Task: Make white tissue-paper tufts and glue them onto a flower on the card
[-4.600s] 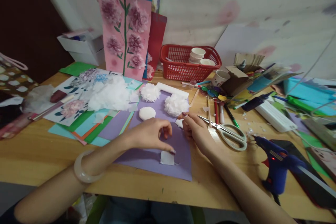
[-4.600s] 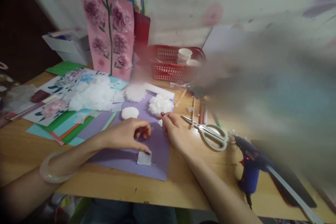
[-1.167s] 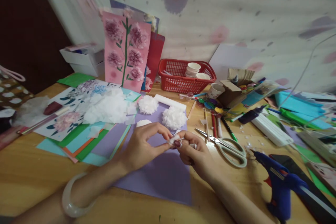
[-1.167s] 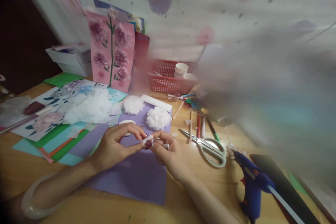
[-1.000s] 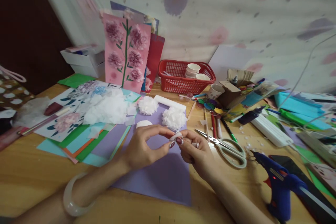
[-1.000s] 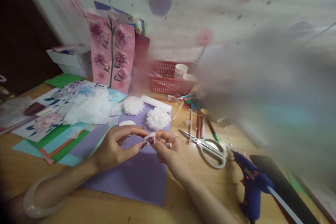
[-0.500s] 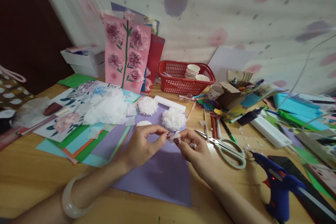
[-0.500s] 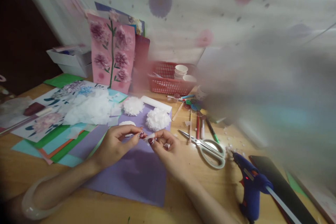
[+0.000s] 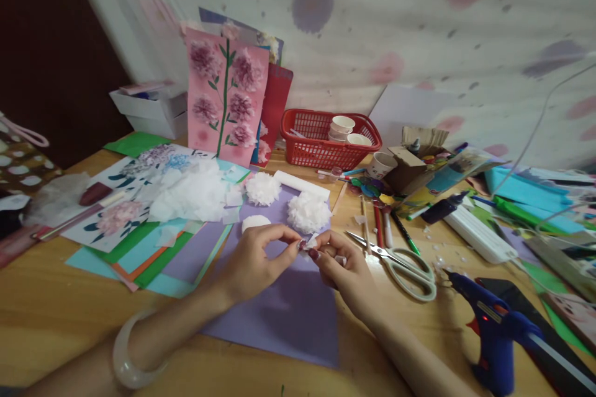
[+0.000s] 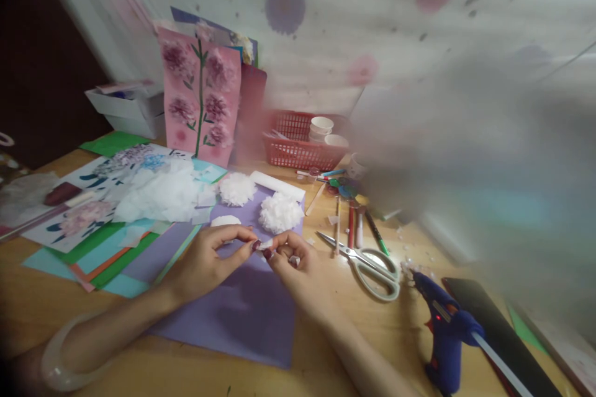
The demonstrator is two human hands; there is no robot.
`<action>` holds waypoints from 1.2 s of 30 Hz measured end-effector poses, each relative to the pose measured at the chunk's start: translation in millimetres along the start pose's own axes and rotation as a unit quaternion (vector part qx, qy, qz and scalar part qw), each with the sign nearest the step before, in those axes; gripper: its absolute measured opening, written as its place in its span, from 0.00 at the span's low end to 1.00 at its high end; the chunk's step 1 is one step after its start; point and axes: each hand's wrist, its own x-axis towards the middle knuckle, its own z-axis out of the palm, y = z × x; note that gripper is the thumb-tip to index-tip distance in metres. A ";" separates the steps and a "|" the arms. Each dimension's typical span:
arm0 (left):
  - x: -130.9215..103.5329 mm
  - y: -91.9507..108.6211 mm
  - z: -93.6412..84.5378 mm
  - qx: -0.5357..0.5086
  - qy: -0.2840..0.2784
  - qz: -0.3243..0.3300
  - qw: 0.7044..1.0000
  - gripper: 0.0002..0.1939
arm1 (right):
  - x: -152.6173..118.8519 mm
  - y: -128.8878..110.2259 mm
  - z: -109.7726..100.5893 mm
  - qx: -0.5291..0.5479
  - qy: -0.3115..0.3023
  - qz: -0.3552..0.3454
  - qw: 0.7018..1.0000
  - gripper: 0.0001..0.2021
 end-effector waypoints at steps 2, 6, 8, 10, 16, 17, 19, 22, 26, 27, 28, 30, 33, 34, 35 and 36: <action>-0.2 -0.6 -0.3 -0.002 0.000 -0.007 1.000 0.07 | 0.2 0.7 -0.5 -0.005 -0.006 0.001 1.000 0.10; 0.0 -3.2 -0.2 -0.003 0.011 -0.028 1.000 0.06 | 0.7 3.0 -2.0 0.015 -0.012 0.011 1.000 0.07; 0.4 -3.2 -0.3 -0.004 0.009 -0.035 0.999 0.06 | 0.8 3.8 -2.6 0.041 -0.016 0.015 0.999 0.06; 0.7 -2.0 -0.3 -0.006 0.002 -0.044 0.999 0.06 | 0.7 4.2 -2.9 0.059 -0.023 0.015 0.998 0.05; -1.6 1.4 2.3 -0.030 -0.023 -0.054 0.998 0.05 | 0.2 4.8 -2.5 0.093 -0.043 0.032 0.994 0.03; -2.1 1.8 3.0 -0.038 -0.032 -0.049 0.998 0.06 | 0.3 5.0 -2.2 0.098 -0.046 0.034 0.994 0.03; -2.8 2.5 4.1 -0.048 -0.047 -0.037 0.997 0.05 | 0.8 5.1 -1.7 0.098 -0.047 0.034 0.993 0.03; -2.8 2.2 4.7 -0.047 -0.049 -0.013 0.998 0.04 | 1.2 5.2 -1.4 0.076 -0.035 0.028 0.996 0.03; -2.2 -0.8 5.0 -0.039 -0.037 -0.001 0.999 0.06 | 1.4 5.5 -2.3 0.050 -0.027 0.024 0.998 0.03; -2.0 -1.6 5.1 -0.035 -0.031 -0.002 0.999 0.06 | 1.6 5.7 -2.6 0.046 -0.029 0.025 0.998 0.03; -1.8 -2.3 5.2 -0.031 -0.024 -0.005 0.999 0.06 | 1.9 6.0 -2.8 0.042 -0.030 0.025 0.998 0.03; -1.8 -3.4 5.5 -0.019 -0.014 -0.010 1.000 0.06 | 3.0 7.0 -3.4 0.030 -0.033 0.024 0.999 0.03; -2.5 -3.9 5.5 -0.007 -0.009 -0.021 1.000 0.06 | 4.3 9.1 -4.7 0.022 -0.033 0.028 0.999 0.03; -2.8 -3.9 5.3 -0.005 -0.007 -0.025 1.000 0.06 | 4.4 9.6 -5.2 0.023 -0.035 0.032 0.999 0.03; -3.0 -3.9 5.0 -0.003 -0.004 -0.027 1.000 0.05 | 4.3 9.9 -5.6 0.023 -0.036 0.035 0.998 0.03; -3.1 -3.8 4.6 -0.001 -0.001 -0.028 1.000 0.05 | 4.1 9.7 -5.8 0.019 -0.037 0.037 0.998 0.03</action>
